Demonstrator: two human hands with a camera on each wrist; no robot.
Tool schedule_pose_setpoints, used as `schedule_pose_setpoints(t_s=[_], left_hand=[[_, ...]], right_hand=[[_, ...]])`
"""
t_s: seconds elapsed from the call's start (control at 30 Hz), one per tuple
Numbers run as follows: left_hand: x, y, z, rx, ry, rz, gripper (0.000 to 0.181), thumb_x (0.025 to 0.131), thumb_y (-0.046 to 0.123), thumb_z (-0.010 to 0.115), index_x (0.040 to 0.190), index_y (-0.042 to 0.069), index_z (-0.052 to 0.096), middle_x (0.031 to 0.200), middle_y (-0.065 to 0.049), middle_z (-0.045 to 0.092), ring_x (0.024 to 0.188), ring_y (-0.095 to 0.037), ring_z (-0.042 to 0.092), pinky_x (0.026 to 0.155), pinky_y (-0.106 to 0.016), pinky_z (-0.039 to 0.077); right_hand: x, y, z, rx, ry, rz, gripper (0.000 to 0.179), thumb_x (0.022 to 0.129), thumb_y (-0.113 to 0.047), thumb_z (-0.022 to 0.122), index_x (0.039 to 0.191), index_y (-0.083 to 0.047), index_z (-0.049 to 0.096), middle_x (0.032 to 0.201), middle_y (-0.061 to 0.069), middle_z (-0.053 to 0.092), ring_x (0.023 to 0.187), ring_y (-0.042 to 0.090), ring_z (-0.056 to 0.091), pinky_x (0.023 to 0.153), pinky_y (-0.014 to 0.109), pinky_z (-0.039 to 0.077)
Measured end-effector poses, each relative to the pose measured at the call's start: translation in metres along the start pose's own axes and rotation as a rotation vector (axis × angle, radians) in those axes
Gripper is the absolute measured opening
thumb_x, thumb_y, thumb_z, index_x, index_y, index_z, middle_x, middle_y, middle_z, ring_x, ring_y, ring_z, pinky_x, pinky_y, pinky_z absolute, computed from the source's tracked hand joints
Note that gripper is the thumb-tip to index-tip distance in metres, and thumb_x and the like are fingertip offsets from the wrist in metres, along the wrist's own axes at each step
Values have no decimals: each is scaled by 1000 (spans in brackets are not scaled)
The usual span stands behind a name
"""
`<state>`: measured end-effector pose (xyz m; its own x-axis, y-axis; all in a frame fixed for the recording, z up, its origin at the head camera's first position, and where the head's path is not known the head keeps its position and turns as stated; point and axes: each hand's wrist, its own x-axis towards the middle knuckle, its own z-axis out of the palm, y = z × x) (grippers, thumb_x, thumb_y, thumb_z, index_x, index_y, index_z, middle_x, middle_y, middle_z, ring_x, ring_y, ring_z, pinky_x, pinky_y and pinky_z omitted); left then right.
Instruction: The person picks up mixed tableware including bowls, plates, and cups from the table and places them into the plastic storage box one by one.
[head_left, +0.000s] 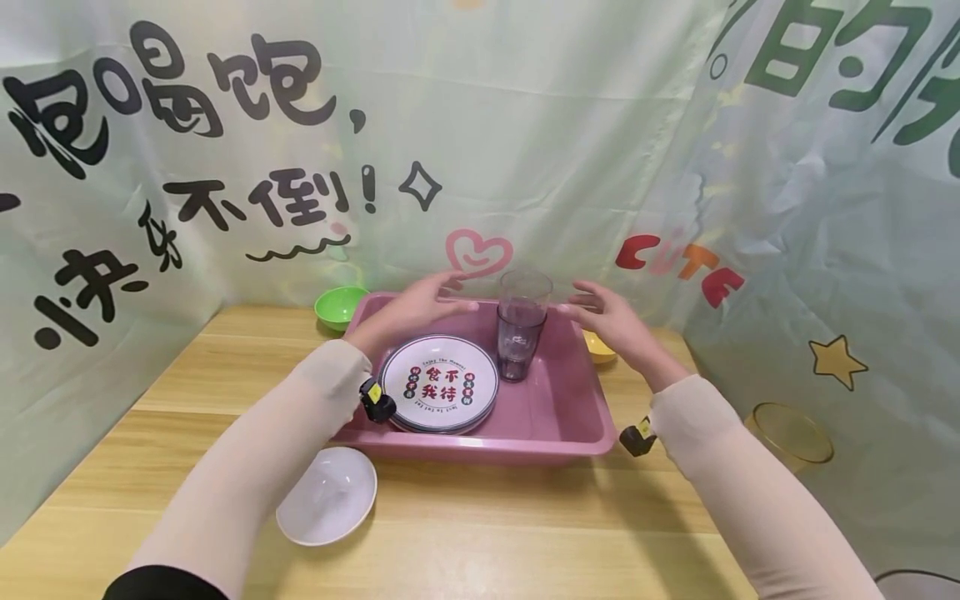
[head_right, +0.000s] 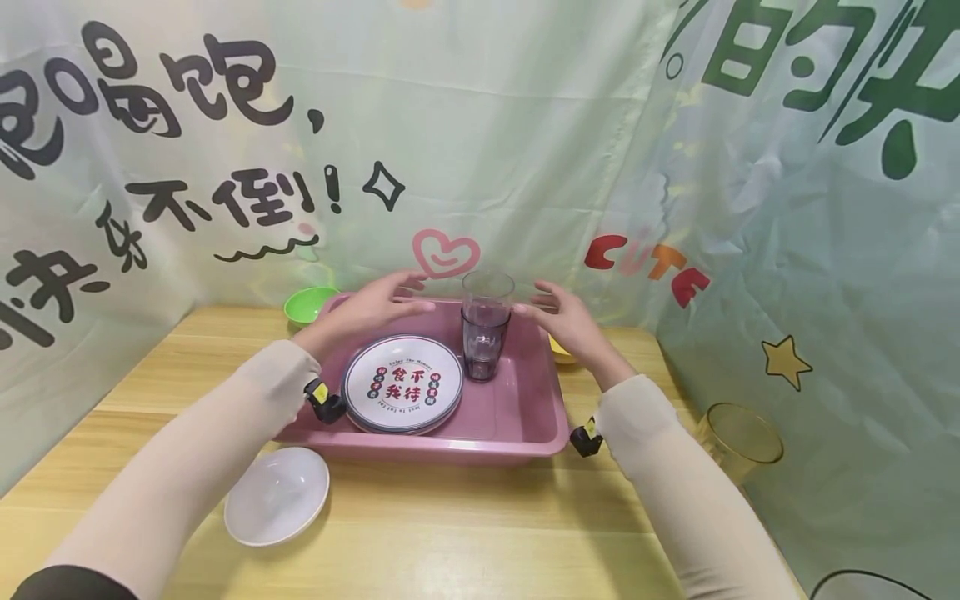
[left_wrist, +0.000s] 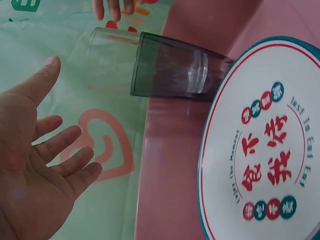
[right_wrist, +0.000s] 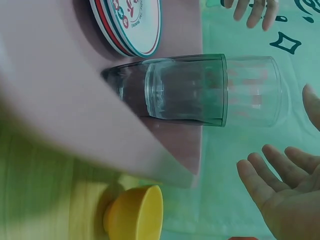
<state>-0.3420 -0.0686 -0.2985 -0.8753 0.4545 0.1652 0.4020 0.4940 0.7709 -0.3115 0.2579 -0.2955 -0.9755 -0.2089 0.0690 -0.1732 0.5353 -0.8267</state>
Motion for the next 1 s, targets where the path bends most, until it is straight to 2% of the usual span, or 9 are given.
schedule_pose_setpoints(t_s=[0.2,0.4,0.53,0.77,1.0], left_hand=[[-15,-6,-13,21,12,19,72,92,42,67,149,10,37,145,-15,45,129,-33,46,108,-47,39],[-27,-17,-27,93,24,17,73,92,48,65,149,11,39,143,-16,48,128,-36,48,107,-51,38],[-36,-24,-36,86,39,8,72,92,46,65,149,10,38,143,-17,48,129,-36,48,108,-51,37],[-53,-36,-43,95,52,-24,71,93,40,66,146,2,40,143,-21,47,129,-40,46,108,-52,37],[-71,-52,-49,97,88,-53,70,93,39,67,146,2,40,142,-23,48,127,-43,47,105,-55,39]], right_hand=[[-10,1,-6,-8,0,-20,83,91,-46,66,155,-12,26,149,17,41,137,33,38,110,51,35],[-21,1,-12,-43,14,-34,81,93,-44,66,155,-10,26,148,18,42,137,36,38,109,55,34],[-27,1,-14,-81,24,-44,83,91,-48,65,154,-10,27,148,18,43,135,36,40,109,55,35],[-38,8,-16,-133,33,-45,82,91,-48,65,154,-10,28,146,19,44,133,39,42,105,57,38],[-47,14,-16,-147,34,-42,79,92,-47,64,153,-10,29,145,19,45,133,39,42,104,58,38]])
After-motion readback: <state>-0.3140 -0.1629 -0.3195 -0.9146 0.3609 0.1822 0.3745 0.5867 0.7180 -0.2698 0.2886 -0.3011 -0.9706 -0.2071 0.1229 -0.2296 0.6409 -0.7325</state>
